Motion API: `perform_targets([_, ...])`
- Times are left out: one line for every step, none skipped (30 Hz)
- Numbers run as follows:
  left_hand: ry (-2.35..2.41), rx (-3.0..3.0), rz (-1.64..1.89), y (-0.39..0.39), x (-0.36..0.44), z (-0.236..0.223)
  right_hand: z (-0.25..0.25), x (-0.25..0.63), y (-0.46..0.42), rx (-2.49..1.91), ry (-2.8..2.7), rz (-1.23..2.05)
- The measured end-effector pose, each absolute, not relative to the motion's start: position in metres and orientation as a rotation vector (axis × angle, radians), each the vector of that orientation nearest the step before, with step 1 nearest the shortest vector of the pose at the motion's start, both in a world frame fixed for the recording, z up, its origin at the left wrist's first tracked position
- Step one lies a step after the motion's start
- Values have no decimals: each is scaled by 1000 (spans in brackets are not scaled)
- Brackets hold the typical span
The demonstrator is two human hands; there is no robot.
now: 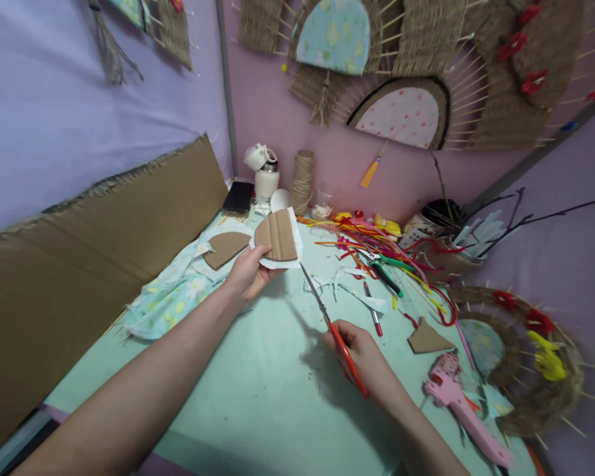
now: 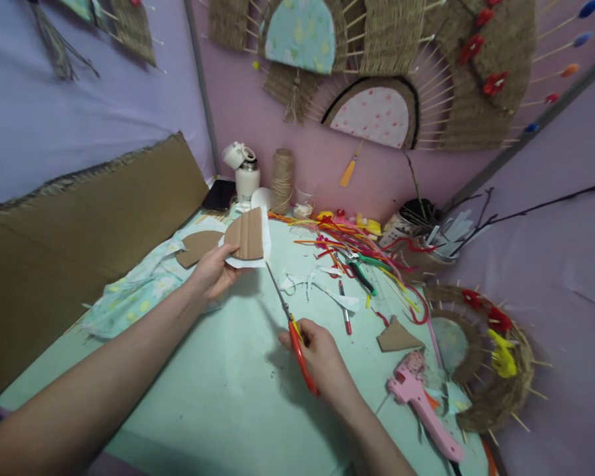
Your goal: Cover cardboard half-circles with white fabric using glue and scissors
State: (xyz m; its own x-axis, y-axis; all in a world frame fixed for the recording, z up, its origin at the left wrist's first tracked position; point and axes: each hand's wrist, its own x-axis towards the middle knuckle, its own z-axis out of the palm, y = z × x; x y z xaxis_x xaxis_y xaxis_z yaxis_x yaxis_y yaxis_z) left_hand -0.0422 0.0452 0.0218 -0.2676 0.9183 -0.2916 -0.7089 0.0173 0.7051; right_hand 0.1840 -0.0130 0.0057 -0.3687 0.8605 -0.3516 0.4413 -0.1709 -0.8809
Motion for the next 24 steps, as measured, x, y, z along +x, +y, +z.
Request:
perform_targets([925, 304, 1602, 45, -42, 22, 7, 184, -14, -1486, -1723, 1559])
perform_targets([919, 302, 1604, 45, -42, 23, 8, 183, -15, -1487, -1714, 1564])
perform_targets([911, 299, 1608, 45, -42, 22, 9, 183, -15, -1490, -1707, 1570])
perform_targets([904, 296, 1615, 46, -42, 22, 11, 182, -16, -1492, -1704, 1577])
perform_targets([896, 292, 1623, 46, -42, 22, 12, 182, -17, -1490, -1705, 1582])
perform_targets([889, 285, 1630, 46, -42, 21, 14, 182, -18, -1483, -1710, 1588])
perform_targets([882, 277, 1638, 46, -43, 21, 15, 181, -18, -1471, -1719, 1598])
perform_targets([875, 268, 1647, 46, -43, 20, 16, 181, -18, -1458, -1726, 1605])
perform_targets([867, 260, 1654, 46, -42, 20, 18, 181, -19, -1445, -1734, 1616])
perform_targets([857, 253, 1661, 46, -42, 20, 19, 181, -19, -1431, -1740, 1625])
perform_targets([848, 250, 1665, 46, -42, 21, 21, 181, -19, -1418, -1745, 1636])
perform_targets([839, 248, 1667, 46, -42, 21, 22, 181, -19, -1405, -1749, 1643])
perform_targets([833, 246, 1668, 45, -42, 21, 24, 181, -20, -1394, -1752, 1650])
perform_targets([828, 246, 1670, 45, -42, 22, 25, 180, -20, -1385, -1755, 1655])
perform_targets([824, 247, 1671, 45, -42, 22, 26, 180, -20, -1380, -1756, 1656])
perform_targets([822, 248, 1673, 45, -41, 21, 27, 180, -20, -1377, -1754, 1654])
perform_targets([819, 250, 1674, 45, -41, 21, 27, 180, -20, -1376, -1752, 1656])
perform_targets([816, 252, 1673, 45, -41, 21, 27, 180, -21, -1375, -1753, 1661])
perform_targets([812, 253, 1671, 45, -41, 20, 27, 180, -21, -1374, -1755, 1668])
perform_targets([808, 254, 1668, 45, -41, 19, 27, 181, -21, -1373, -1757, 1675])
perform_targets([802, 255, 1669, 45, -41, 19, 27, 181, -21, -1373, -1759, 1682])
perform_targets([797, 257, 1671, 45, -41, 18, 27, 181, -21, -1373, -1760, 1687])
perform_targets([793, 259, 1675, 45, -41, 18, 27, 181, -21, -1375, -1758, 1689])
perform_targets([790, 261, 1680, 45, -41, 17, 27, 181, -21, -1377, -1754, 1689])
